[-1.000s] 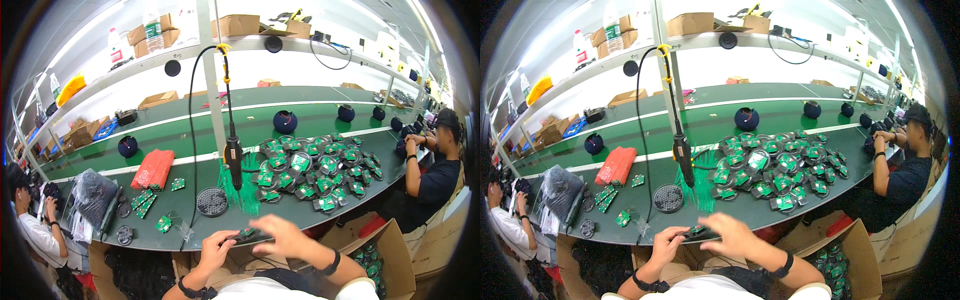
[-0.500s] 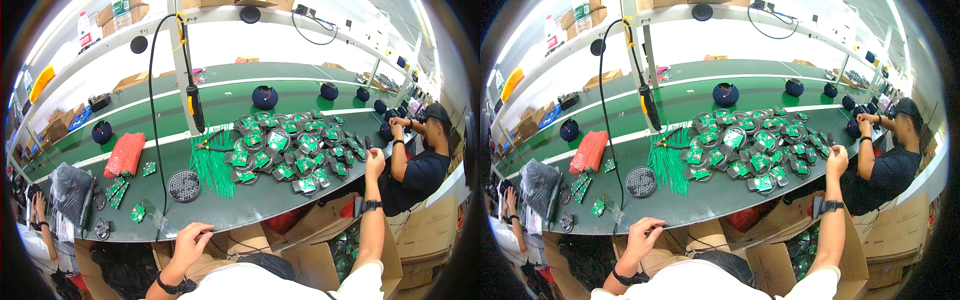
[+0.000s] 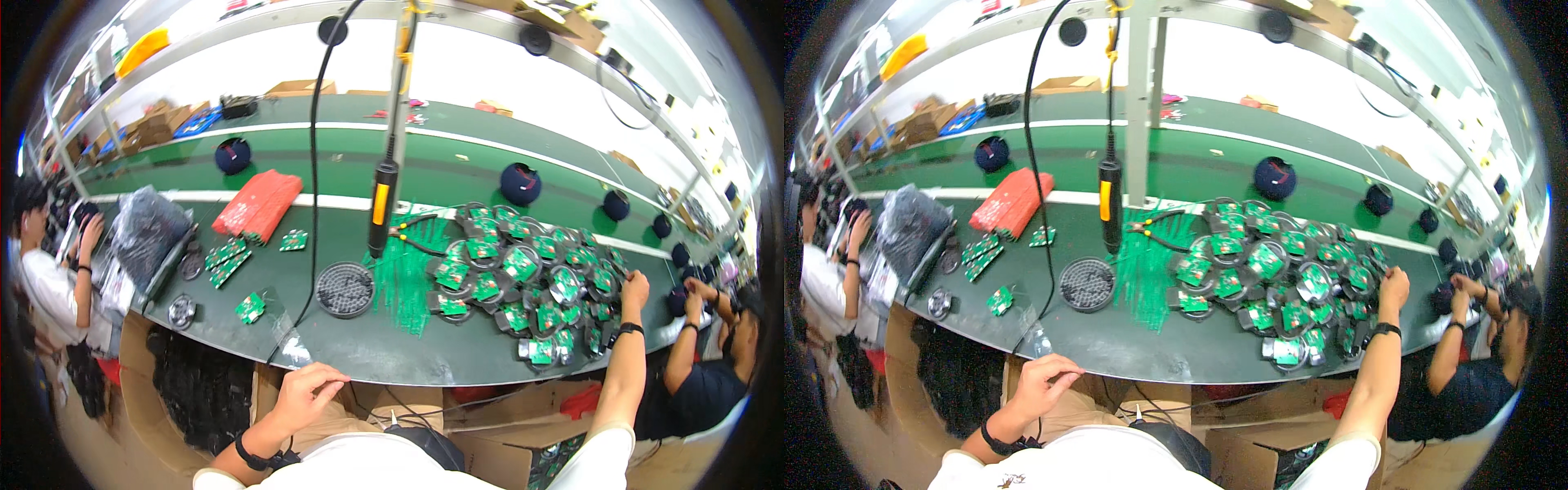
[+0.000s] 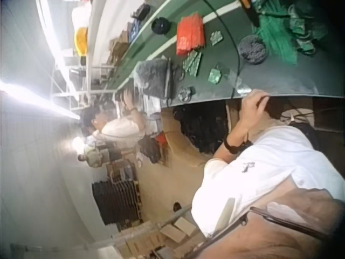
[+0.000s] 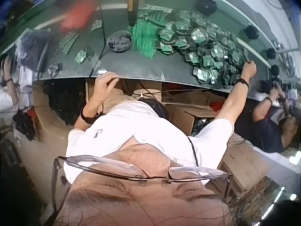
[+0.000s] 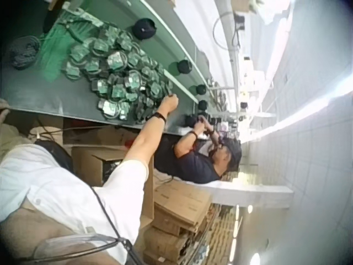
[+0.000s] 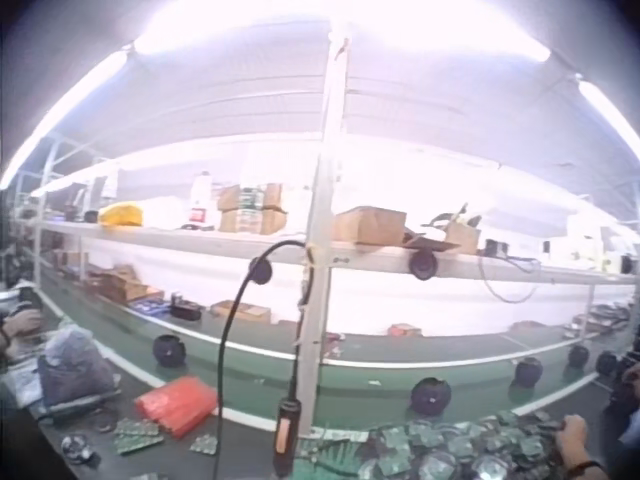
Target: Assembling and securing green circuit boards into black plastic housings using an electric tool.
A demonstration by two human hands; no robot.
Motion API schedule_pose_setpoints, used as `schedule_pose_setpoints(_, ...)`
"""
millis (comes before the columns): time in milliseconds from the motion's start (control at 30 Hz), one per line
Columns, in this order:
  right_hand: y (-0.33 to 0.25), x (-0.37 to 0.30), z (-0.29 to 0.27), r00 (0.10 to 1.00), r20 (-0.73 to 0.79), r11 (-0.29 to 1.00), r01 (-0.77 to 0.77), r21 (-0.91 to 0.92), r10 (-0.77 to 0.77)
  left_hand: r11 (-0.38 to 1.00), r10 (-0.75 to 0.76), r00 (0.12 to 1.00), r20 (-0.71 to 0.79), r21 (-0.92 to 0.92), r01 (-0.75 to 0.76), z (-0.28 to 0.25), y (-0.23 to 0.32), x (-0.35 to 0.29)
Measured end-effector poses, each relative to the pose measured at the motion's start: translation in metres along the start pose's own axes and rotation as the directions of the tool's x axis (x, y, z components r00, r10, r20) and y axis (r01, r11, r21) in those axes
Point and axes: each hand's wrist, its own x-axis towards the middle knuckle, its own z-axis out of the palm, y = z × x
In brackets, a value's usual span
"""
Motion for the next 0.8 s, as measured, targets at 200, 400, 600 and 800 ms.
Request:
schedule_pose_setpoints(200, -0.006, 0.027, 0.009, 0.968, 0.204, 0.989, 0.148, 0.014, -0.148, 0.994, 0.065, 0.975, -0.211, 0.099, -0.045, -0.031, -0.011, -0.010)
schedule_pose_setpoints(400, -0.091, 0.007, -0.058, 0.972, -0.116, 0.789, 0.232, 0.569, -0.203, 0.840, 0.182, 0.829, -0.529, 0.522, 0.148, -0.083, -0.051, 0.002)
schedule_pose_setpoints(600, -0.247, -0.185, -0.190, 0.911, 0.110, 0.382, 0.055, 0.923, -0.397, 0.724, 0.013, 0.855, -0.518, 0.594, 0.349, -0.110, -0.093, 0.032)
schedule_pose_setpoints(800, -0.344, -0.327, -0.230, 0.665, 0.256, 0.186, -0.176, 0.967, -0.702, 0.884, 0.079, 0.886, -0.457, 0.442, 0.149, -0.096, -0.072, 0.023)
